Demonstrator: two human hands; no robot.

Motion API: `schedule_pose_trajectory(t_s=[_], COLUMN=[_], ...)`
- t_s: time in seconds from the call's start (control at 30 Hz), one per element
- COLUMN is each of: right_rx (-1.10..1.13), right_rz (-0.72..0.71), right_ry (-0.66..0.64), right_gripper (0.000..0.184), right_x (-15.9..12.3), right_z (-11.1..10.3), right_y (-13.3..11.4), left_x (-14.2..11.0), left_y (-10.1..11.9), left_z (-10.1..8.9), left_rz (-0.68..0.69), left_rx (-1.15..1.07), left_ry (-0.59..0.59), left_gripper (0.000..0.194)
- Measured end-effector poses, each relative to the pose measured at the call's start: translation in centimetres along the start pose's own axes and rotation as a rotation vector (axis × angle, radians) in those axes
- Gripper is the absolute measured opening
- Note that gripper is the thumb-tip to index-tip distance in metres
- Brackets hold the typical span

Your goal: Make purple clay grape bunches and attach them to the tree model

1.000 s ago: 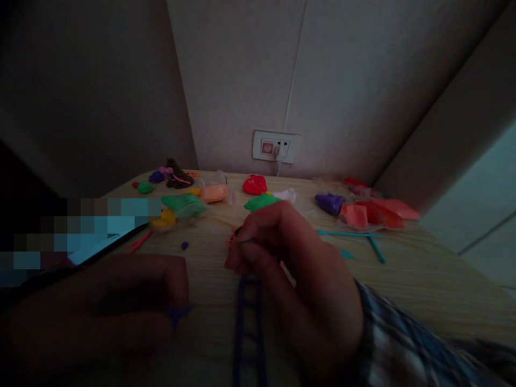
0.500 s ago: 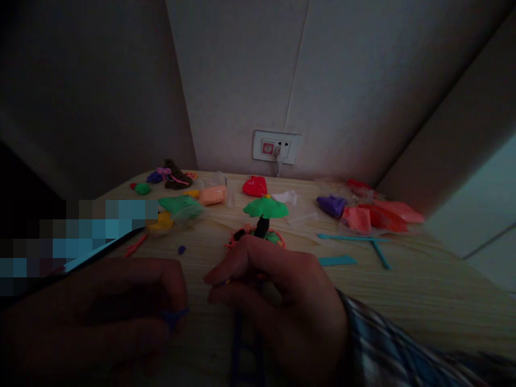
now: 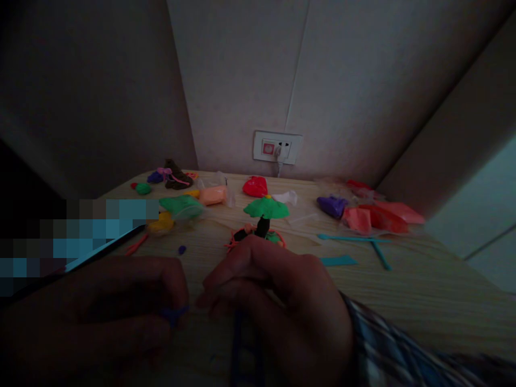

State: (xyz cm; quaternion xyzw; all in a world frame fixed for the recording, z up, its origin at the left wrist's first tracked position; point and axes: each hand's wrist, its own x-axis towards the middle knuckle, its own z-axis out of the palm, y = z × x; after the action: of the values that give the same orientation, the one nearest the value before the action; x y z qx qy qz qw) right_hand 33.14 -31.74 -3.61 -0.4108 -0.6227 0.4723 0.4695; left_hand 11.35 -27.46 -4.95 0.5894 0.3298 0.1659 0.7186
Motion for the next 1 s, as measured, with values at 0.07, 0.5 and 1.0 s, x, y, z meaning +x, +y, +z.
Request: schedule_pose_trajectory(t_s=[0.07, 0.5, 1.0], right_rx=[0.069, -0.053, -0.030], right_rz=[0.071, -0.040, -0.039], right_ry=[-0.029, 0.058, 0.056], right_gripper=[0.014, 0.030, 0.037], right_x=[-0.1, 0.3, 0.3], right_z=[-0.1, -0.2, -0.2], right_y=[-0.1, 0.3, 0.3], left_x=[-0.1, -0.4, 0.0], left_y=[0.0, 0.2, 1.6], left_z=[0.0, 0.3, 0.5], left_rz=[0.000, -0.025, -0.032], left_rx=[-0.001, 0.018, 0.178], left_ry=[-0.008, -0.002, 0.091], left_gripper=[0.010, 0.012, 0.028])
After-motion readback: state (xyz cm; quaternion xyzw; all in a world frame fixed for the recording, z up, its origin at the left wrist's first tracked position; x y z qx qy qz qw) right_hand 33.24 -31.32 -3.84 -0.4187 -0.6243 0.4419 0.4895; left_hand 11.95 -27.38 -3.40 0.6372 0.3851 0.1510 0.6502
